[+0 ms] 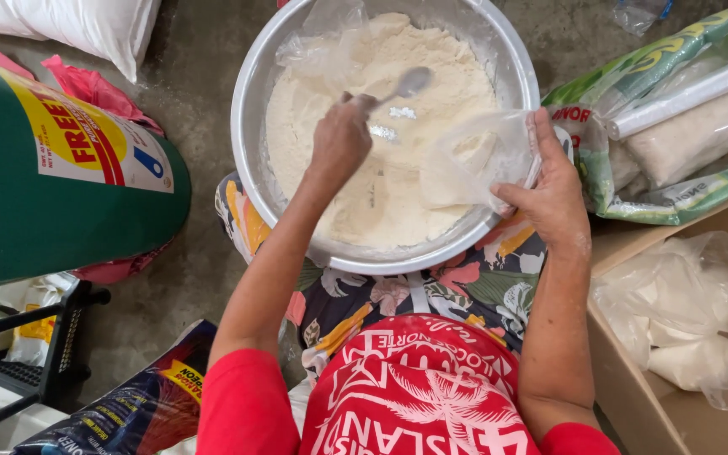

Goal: Scooping white powder from a large bowl into small plastic bags for individual packaging.

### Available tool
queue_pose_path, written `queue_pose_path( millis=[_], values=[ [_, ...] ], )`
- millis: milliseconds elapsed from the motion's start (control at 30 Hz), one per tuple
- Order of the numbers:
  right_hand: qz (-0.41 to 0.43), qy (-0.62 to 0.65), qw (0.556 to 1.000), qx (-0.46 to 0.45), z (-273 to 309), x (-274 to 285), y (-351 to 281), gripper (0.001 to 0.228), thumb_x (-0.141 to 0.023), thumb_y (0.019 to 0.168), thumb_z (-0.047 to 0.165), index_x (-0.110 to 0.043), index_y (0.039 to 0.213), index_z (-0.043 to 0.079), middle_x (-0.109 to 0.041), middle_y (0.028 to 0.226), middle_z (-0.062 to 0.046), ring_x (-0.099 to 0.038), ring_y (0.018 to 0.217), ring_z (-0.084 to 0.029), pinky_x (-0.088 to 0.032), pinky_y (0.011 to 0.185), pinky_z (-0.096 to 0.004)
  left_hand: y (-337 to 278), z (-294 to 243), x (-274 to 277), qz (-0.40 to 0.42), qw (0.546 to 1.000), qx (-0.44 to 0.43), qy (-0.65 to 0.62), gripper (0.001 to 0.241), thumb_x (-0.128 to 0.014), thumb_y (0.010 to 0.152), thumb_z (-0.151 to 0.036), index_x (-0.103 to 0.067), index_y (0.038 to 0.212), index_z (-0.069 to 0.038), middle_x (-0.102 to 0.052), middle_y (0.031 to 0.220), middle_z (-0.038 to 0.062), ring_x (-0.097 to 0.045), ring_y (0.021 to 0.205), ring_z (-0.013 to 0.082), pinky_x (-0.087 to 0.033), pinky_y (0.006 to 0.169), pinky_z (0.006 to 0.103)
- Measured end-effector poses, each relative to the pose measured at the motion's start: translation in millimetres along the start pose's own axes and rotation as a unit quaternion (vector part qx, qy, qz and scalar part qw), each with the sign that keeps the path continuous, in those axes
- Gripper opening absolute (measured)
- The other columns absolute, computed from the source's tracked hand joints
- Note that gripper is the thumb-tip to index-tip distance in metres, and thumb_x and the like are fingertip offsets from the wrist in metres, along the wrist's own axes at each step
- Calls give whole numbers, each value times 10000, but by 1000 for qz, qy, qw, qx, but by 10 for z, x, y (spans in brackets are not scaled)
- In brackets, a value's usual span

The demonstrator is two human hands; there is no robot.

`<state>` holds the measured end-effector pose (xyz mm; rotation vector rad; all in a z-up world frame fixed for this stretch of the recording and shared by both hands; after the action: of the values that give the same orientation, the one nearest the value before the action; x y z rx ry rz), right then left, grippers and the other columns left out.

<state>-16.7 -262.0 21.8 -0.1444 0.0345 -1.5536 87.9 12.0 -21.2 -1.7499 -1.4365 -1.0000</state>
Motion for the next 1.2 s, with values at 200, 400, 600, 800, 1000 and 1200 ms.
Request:
queue_pose_path(
  millis=[200, 400, 600, 800, 1000, 1200],
  values=[
    [-14, 3, 1000, -22, -391, 164, 67, 1001, -627, 698, -191, -177, 1510, 182, -195, 1555, -64, -607, 922, -203, -555, 477, -246, 326, 517, -585, -23, 993, 110, -28, 376, -494, 820, 80, -581, 1161, -52, -517, 1034, 185, -663, 835, 418, -554, 741, 521],
    [-29, -46, 999, -3, -263, 92, 57, 1004, -666, 671, -173, -183, 1505, 110, -213, 1527, -180, -446, 1200, -271, -577, 649, -300, 274, 440, -1318, 46, 925, 175, -333, 325, -554, 840, -78, -625, 1157, -75, -658, 894, 118, -648, 634, 169, -527, 664, 337],
    [-27, -33, 999, 24, 134, -129, -9, 1043, -696, 644, -178, -156, 1495, 89, -193, 1530, -174, -203, 1362, -241, -369, 1070, -327, 142, 28, -626, 94, 909, 167, -371, 316, -538, 807, -46, -662, 1097, -39, -676, 809, 86, -611, 522, 109, -514, 577, 255],
    [-20, -31, 999, -8, -122, -14, 116, 1033, -699, 689, -155, -145, 1511, 137, -208, 1546, -108, -581, 1062, -211, -571, 557, -263, -123, -445, 189, 87, 932, 96, -338, 288, -540, 818, -94, -676, 1072, -80, -682, 798, 71, -611, 538, 122, -516, 604, 293],
    [-27, -49, 998, 4, -30, -78, 120, 1038, -712, 693, -143, -126, 1511, 107, -200, 1544, -171, -550, 1122, -251, -577, 607, -266, -356, -667, 164, 65, 987, -90, -112, 320, -497, 862, -36, -643, 1118, -159, -658, 886, 105, -673, 746, 346, -555, 681, 469],
    [-16, -23, 999, -24, -30, -47, 109, 1014, -667, 707, -159, -131, 1504, 168, -234, 1542, -63, -650, 645, -272, -565, 449, -254, -497, -824, -71, 27, 987, -156, 6, 425, -427, 880, 113, -490, 1260, -67, -495, 988, 141, -646, 703, 276, -580, 657, 467]
  ],
)
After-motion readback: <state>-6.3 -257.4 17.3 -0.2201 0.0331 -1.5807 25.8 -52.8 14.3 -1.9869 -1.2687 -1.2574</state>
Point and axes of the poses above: each hand's wrist, its own y-axis towards the middle knuckle, its own x-axis out of the back of the hand, z = x × y, the point moved 3 cm from there along y, towards the middle knuckle
